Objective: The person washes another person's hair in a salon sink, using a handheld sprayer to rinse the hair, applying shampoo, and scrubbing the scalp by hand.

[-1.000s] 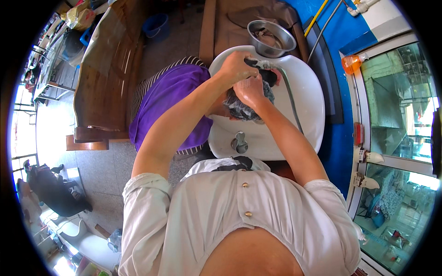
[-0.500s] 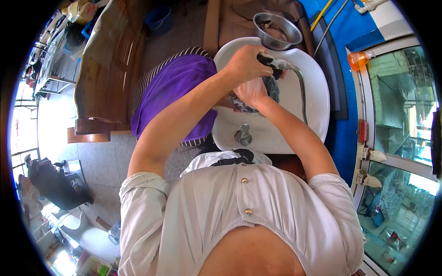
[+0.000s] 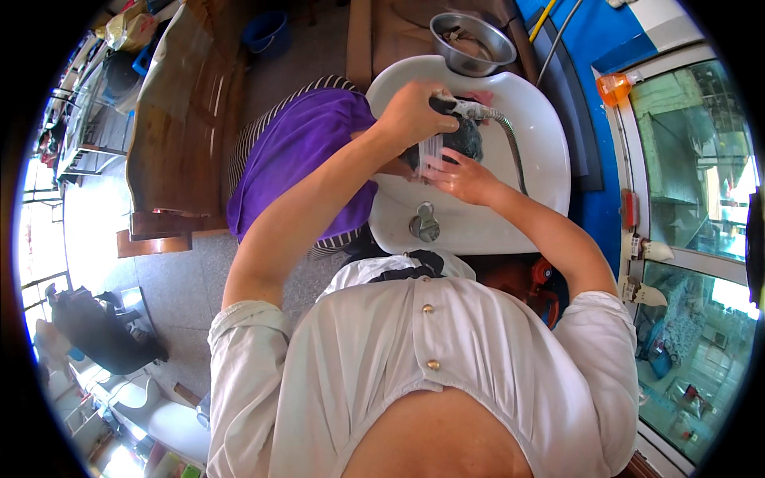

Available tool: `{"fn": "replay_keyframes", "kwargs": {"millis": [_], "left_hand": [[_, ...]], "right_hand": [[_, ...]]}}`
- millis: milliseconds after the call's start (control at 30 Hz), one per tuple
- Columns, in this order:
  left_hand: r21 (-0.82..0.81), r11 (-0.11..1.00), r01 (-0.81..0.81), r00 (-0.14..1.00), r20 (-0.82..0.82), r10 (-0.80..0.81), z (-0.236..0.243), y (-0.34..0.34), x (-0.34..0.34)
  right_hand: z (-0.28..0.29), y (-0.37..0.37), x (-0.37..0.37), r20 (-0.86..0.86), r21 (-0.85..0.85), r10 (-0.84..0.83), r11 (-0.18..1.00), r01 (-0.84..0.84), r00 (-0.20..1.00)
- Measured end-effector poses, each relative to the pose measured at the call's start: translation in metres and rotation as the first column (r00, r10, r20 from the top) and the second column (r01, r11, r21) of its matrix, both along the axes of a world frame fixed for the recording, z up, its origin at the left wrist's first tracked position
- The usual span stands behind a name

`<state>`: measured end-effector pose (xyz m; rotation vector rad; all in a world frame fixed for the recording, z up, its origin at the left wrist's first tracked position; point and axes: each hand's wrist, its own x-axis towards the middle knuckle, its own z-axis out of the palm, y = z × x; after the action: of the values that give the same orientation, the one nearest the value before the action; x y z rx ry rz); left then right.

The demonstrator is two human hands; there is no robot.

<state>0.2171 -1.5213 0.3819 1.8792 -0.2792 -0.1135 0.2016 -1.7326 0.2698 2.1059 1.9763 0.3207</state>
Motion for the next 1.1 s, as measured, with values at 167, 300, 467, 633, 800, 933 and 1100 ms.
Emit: {"fn": "replay_keyframes", "kwargs": {"millis": [167, 300, 467, 633, 800, 933, 1100], "left_hand": [[-0.054, 0.998, -0.040, 0.996, -0.077, 0.035, -0.012, -0.006, -0.004], [0.018, 0.999, -0.044, 0.999, -0.023, 0.045, -0.007, -0.012, -0.003], [0.033, 0.997, -0.070, 0.997, 0.026, 0.070, -0.005, -0.007, -0.002], [-0.004, 0.995, -0.101, 0.992, -0.079, 0.100, -0.019, -0.009, 0.011], [0.028, 0.994, -0.108, 0.991, -0.074, 0.110, -0.008, -0.022, 0.020], [-0.034, 0.988, -0.153, 0.978, -0.148, 0.146, -0.001, -0.024, 0.018], [-0.037, 0.978, -0.206, 0.962, -0.188, 0.196, -0.011, -0.032, 0.031]], "right_hand": [[-0.003, -0.004, -0.013, -0.026, 0.057, -0.100, 0.993, 0.101, 0.995], [0.004, 0.074, -0.014, -0.054, 0.229, -0.007, 0.973, 0.019, 0.999], [0.004, 0.026, 0.010, 0.009, 0.184, 0.040, 0.982, -0.041, 0.999], [-0.001, 0.016, 0.016, 0.035, 0.093, 0.097, 0.991, -0.100, 0.995], [0.016, 0.062, 0.028, -0.209, 0.267, 0.048, 0.964, 0.010, 0.977], [0.015, 0.010, 0.033, -0.187, 0.194, 0.094, 0.979, -0.057, 0.978], [0.028, 0.032, 0.044, -0.110, 0.320, 0.065, 0.947, -0.027, 0.992]]}}
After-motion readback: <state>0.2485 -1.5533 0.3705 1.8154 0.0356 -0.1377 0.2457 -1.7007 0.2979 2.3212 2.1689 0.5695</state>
